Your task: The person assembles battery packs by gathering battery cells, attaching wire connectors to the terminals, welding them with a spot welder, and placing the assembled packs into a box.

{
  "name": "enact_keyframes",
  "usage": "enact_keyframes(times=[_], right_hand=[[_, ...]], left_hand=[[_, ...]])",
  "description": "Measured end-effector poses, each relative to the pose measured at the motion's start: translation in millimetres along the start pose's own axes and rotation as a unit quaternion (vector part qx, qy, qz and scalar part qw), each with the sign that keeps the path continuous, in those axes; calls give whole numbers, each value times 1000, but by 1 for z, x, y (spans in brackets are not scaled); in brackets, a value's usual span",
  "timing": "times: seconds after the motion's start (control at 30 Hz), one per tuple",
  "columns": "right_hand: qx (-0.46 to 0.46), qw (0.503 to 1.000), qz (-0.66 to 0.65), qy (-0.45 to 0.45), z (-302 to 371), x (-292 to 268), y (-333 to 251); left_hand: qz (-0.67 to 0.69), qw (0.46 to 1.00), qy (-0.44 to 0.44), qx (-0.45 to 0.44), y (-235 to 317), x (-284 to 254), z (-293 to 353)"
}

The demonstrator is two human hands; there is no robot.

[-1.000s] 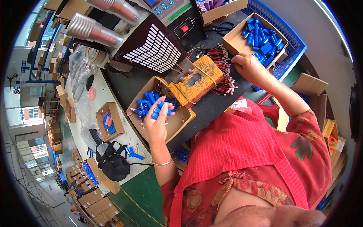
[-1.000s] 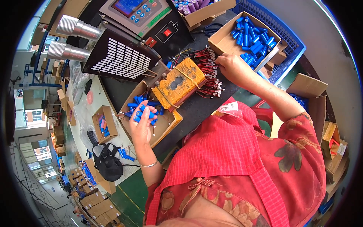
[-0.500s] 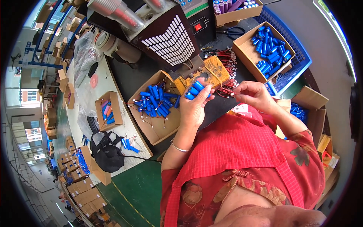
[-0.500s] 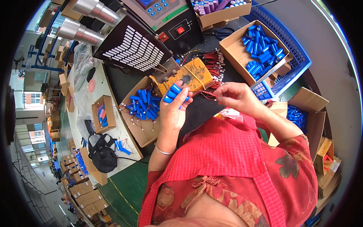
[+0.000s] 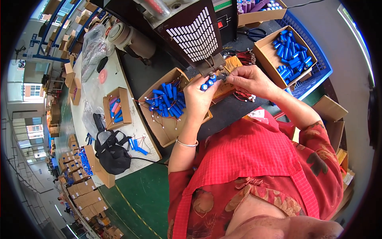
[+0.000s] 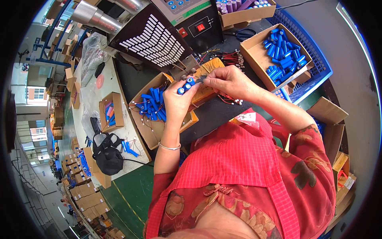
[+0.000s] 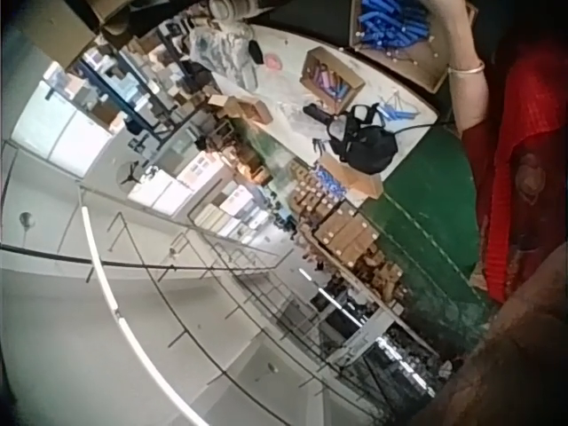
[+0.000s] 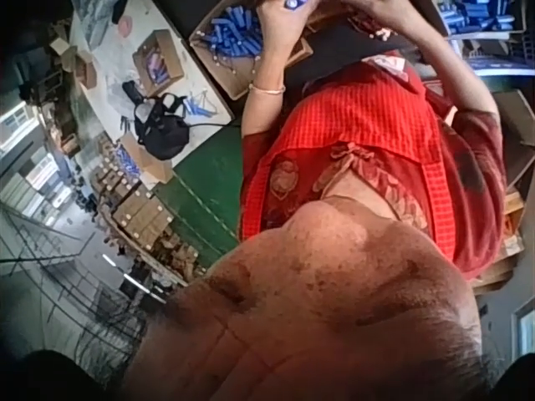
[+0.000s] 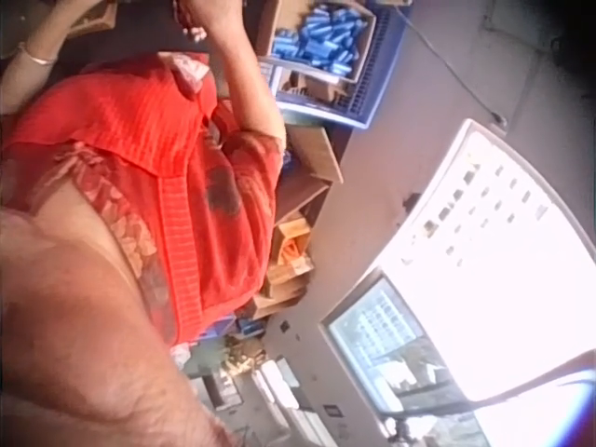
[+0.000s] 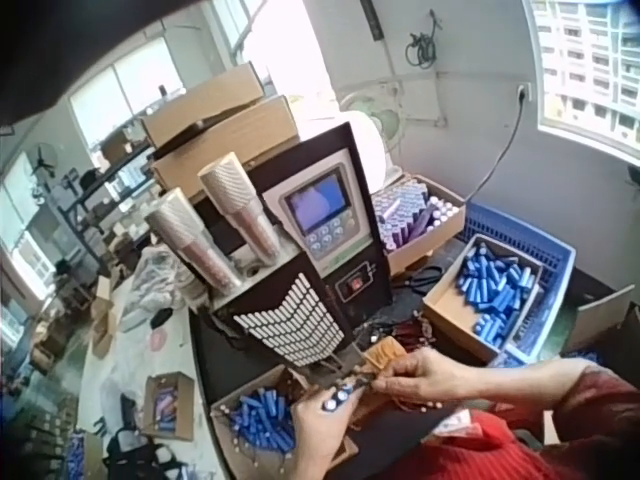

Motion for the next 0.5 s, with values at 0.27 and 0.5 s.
enact_keyframes(times=[0.27, 0.5], right_hand=[[37, 998, -4, -49, -9, 2, 0], [34, 997, -6, -62, -20, 0, 3]], left_hand=[[3, 1000, -5, 6, -8, 6, -2], [4, 1000, 7, 22, -8, 7, -9]])
Point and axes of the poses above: each hand's wrist, its own z-axis away from the middle knuckle, its own x-axis out of the palm, y = z × x, the point moved 4 cm from there along -z, towards the middle knuckle, and after that the axes turned 4 degrees about z, right-handed, at the moved point
